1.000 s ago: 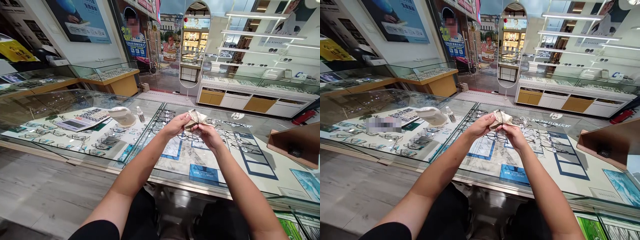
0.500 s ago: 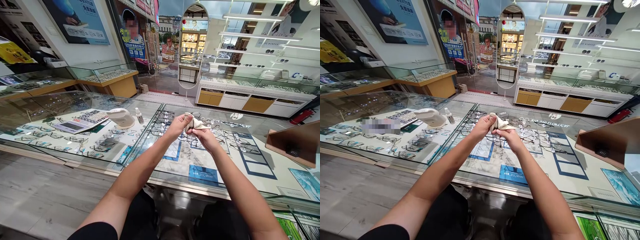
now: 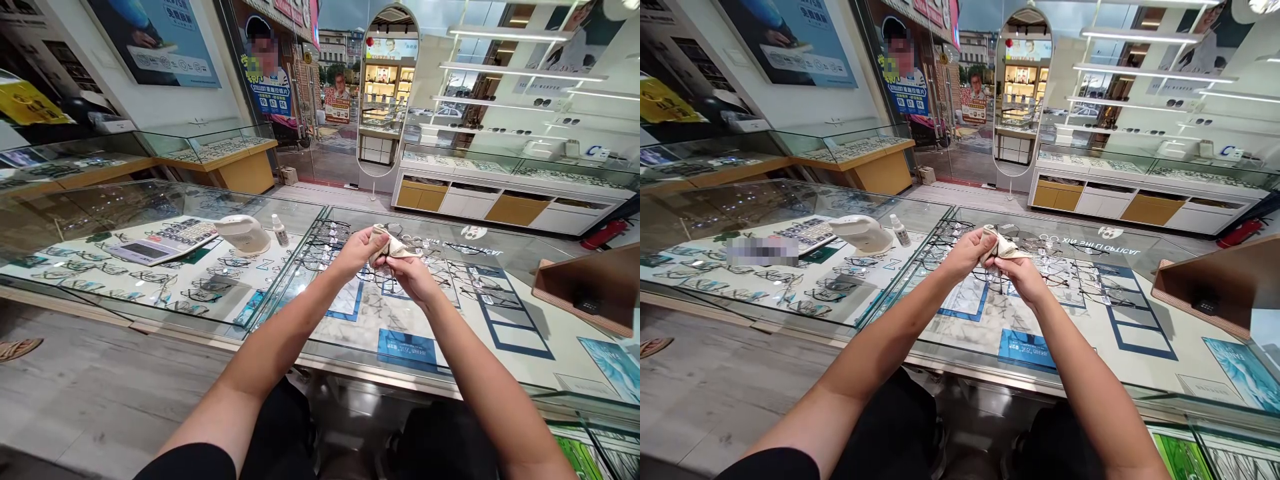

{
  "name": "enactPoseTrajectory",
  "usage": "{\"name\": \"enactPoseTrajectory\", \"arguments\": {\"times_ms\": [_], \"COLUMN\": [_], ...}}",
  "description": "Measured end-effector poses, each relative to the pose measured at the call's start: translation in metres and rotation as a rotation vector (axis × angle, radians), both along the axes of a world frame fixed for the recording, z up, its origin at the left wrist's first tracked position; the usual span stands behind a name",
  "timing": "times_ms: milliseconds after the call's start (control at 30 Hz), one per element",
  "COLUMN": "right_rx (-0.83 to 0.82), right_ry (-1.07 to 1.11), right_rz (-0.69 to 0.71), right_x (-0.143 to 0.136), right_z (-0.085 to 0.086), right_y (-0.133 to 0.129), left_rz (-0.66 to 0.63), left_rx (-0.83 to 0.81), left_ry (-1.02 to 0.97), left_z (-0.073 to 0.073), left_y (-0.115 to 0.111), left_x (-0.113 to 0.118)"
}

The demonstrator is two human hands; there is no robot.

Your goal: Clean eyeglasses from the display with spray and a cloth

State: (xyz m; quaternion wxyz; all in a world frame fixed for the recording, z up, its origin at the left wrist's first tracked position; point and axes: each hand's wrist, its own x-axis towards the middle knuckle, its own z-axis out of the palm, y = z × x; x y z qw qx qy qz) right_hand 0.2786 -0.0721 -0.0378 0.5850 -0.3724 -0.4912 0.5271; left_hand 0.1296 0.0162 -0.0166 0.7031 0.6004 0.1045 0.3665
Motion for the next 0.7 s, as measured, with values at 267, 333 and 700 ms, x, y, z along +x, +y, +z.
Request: {"name": "enactPoseTrajectory", "arguments": {"times_ms": [267, 333, 700], "right_rx": [-0.024, -0.021, -0.041], "right_ry": [0.07, 0.083, 0.04], "right_rz": [-0.055, -0.063, -0.017], "right_x": [0.002, 0.003, -0.002], "right_z": [0.004, 0.006, 0.002], "right_y": [0.001, 0.001, 0.0], "left_rz": [-0.051, -0.083, 0.035], "left_rx": [-0.085, -0.101, -0.019], "left_ry": [-0.01, -0.026, 0.032], "left_z": [-0.001, 0.002, -0.004], "left_y": [0.009, 0.006, 0.007], "left_x": [-0.004, -0.006, 0.0]}}
